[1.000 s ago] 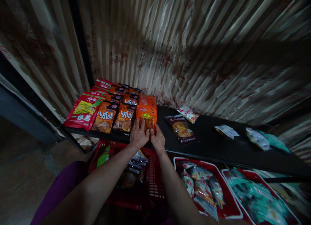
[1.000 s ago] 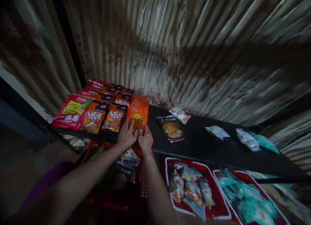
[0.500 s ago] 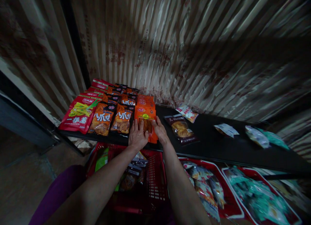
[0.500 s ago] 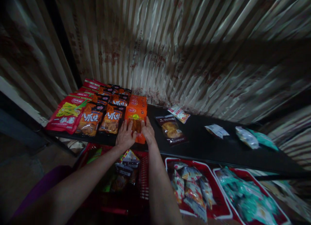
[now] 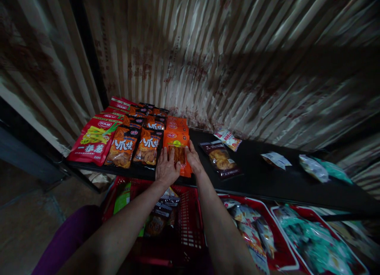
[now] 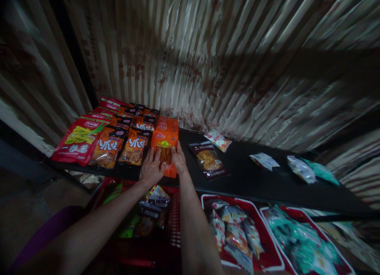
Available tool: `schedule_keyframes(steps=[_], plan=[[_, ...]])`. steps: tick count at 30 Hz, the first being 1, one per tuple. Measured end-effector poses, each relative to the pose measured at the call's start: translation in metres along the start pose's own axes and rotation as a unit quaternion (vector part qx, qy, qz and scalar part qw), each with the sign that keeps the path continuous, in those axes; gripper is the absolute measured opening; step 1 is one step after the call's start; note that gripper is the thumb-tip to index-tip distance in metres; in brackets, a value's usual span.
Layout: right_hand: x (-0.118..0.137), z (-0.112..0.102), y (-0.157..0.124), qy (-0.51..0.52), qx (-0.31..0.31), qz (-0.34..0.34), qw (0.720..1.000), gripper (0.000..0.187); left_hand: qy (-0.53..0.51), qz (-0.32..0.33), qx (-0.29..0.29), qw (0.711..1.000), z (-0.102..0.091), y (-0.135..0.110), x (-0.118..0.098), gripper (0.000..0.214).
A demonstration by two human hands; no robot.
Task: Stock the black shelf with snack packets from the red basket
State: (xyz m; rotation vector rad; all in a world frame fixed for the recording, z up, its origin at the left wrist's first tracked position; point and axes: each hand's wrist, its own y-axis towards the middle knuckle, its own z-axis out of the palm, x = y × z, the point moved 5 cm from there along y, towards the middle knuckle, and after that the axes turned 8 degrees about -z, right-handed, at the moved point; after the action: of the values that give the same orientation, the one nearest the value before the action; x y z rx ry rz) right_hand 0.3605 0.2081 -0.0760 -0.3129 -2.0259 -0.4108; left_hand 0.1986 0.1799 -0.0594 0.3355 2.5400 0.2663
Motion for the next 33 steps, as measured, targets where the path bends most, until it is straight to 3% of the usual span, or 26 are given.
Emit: schedule_keyframes(steps=[6, 33], plan=[[-0.003, 0.000, 0.002, 0.032, -0.011, -0.024, 0.999, 0.065, -0.002, 0.005, -0.005, 1.000, 0.000, 0.000, 0.000, 0.059], [-0.004, -0.001, -0.007, -0.056, -0.008, 0.001, 0.998, 0.068, -0.004, -0.010, 0.007, 1.000, -0.002, 0.000, 0.001, 0.060]])
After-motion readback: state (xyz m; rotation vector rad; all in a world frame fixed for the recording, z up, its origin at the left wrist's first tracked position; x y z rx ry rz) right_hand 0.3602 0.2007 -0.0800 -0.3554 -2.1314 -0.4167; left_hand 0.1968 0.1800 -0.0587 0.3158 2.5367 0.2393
